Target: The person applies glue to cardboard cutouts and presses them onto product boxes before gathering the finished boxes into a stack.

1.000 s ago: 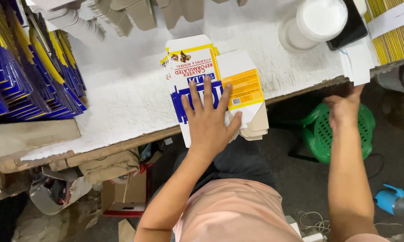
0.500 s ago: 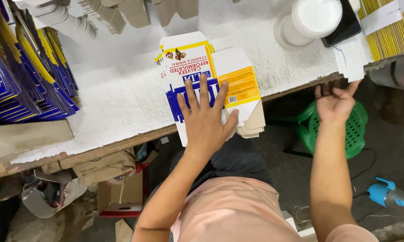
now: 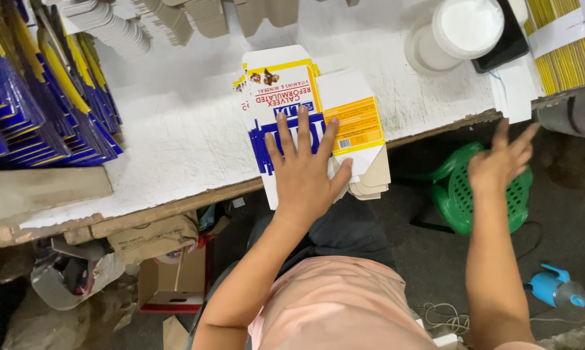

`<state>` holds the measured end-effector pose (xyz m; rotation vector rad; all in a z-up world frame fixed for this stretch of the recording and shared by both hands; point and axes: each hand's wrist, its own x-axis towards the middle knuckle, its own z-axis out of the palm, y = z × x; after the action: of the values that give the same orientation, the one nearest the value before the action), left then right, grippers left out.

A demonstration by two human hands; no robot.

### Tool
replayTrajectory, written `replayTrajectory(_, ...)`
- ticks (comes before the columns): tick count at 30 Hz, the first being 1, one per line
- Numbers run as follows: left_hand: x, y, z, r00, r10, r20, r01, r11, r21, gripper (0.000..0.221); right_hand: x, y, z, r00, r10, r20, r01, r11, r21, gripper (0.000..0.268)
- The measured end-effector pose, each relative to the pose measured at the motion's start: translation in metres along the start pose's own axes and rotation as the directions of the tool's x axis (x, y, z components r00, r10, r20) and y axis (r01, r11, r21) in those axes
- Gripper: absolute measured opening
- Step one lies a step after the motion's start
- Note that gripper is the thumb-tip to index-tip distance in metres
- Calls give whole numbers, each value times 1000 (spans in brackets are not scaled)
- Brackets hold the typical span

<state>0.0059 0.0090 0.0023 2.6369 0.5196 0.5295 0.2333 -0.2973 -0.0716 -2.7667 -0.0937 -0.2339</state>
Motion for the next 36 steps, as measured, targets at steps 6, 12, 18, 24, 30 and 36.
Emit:
replayTrajectory(6, 1, 1, -3, 1000, -29, -6, 29, 1000, -9, 70, -66, -10, 12, 948, -316, -28, 318, 943, 95, 79)
replayTrajectory(12, -1, 3, 0, 1000, -1, -15, 1, 1000, 2, 68, -85, -123, -37, 907, -412, -80, 305, 516, 800, 70)
replayTrajectory(18, 5, 5, -6, 999, -52, -18, 51, 999, -9, 73, -75, -216, -36, 524, -848, 81, 640, 455, 620, 76)
replayTrajectory(24, 5, 7, -7, 997, -78, 13, 78, 997, 6, 80, -82, -208, -15, 579, -801, 155, 744, 596, 302, 65)
replayTrajectory(30, -36, 15, -28, 993, 112, 47, -113, 994, 13, 69, -82, -213, -17, 578, -801, 157, 756, 598, 265, 66)
replayTrajectory(36, -28, -24, -44, 986, -133, -96, 115, 979, -169, 67, -76, -211, -18, 635, -730, 252, 657, 682, 321, 71)
